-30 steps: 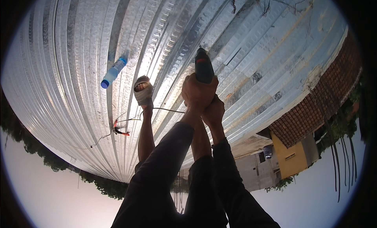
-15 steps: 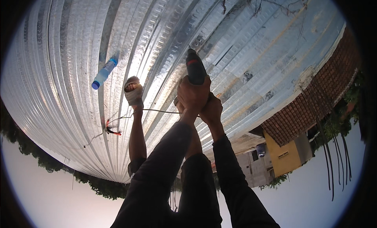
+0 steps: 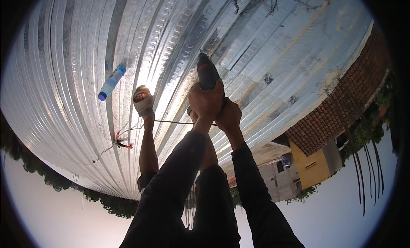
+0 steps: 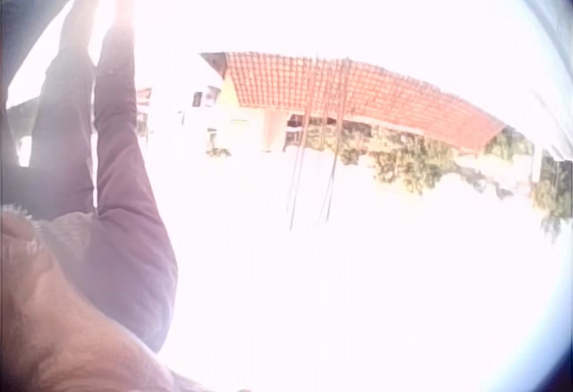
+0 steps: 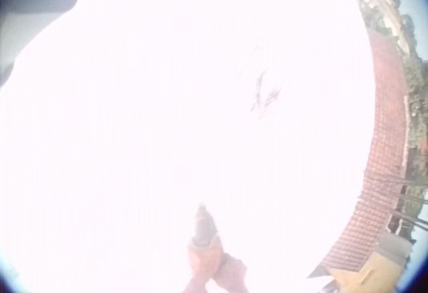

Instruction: The person secures a corrugated metal roof sheet using a corded drill and a crimping tool. They drill pilot holes, insert fasteners, and crimp them to hold the sheet in place on the roof structure.

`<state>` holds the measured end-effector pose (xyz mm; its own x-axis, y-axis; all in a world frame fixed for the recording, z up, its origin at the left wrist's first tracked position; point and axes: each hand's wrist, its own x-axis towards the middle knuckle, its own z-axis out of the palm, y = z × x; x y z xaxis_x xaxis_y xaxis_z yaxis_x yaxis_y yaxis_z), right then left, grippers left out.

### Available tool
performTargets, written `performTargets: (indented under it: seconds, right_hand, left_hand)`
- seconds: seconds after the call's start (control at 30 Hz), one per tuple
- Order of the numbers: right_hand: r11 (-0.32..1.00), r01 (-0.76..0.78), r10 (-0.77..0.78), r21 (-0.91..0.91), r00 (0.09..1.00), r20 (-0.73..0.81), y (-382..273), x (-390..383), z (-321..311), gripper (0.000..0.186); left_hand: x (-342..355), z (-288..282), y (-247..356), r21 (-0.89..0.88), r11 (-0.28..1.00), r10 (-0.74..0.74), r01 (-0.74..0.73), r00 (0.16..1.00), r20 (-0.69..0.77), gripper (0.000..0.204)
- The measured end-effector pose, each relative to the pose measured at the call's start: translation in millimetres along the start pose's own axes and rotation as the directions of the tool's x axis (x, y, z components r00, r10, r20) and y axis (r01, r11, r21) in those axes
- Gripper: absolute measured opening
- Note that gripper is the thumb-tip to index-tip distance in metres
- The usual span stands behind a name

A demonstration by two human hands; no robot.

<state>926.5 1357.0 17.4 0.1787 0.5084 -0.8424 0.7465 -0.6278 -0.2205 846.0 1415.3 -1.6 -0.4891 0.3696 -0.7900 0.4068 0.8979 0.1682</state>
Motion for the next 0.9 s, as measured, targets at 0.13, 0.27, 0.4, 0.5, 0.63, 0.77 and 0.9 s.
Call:
performTargets:
  seconds: [0.13, 0.27, 0.4, 0.5, 0.63, 0.77, 0.9]
  right_hand:
    - [0.999, 0.006, -0.004, -0.037, 0.999, 0.039, -1.7, 1.1, -3.9, 0.036]
    - [0.996, -0.012, 0.017, -0.085, 0.998, 0.058, -5.2, 0.7, -5.3, 0.037]
    - [0.990, 0.038, -0.027, -0.133, 0.996, 0.081, -5.2, 6.3, -10.2, 0.041]
    - [0.987, 0.064, -0.054, -0.147, 0.996, 0.072, -9.3, 6.9, -12.3, 0.043]
    - [0.960, 0.142, -0.136, -0.240, 0.990, 0.042, 0.3, 20.3, -14.2, 0.037]
    - [0.856, 0.335, -0.312, -0.393, 0.942, 0.123, -6.4, 33.1, -45.5, 0.023]
    - [0.831, 0.400, -0.349, -0.387, 0.916, 0.196, 6.1, 45.5, -61.5, 0.019]
  left_hand:
    - [-1.0, -0.3, -0.3, -0.040, 0.999, -0.033, 0.033, 0.999, -0.007, 0.045]
    - [-2.3, -1.1, -6.4, -0.115, 0.991, -0.069, 0.067, 0.997, -0.016, 0.053]
    - [3.1, 1.0, -11.6, -0.170, 0.982, -0.083, 0.081, 0.997, -0.004, 0.060]
    - [7.6, 3.5, -14.1, -0.201, 0.978, -0.067, 0.064, 0.998, -0.010, 0.063]
    - [11.5, 13.7, -19.1, -0.317, 0.935, -0.167, 0.162, 0.986, 0.012, 0.066]
    - [14.3, 24.4, -30.5, -0.281, 0.955, -0.099, 0.098, 0.995, 0.009, 0.069]
    - [-0.8, 29.7, 3.9, -0.420, 0.868, -0.299, 0.264, 0.954, -0.018, 0.074]
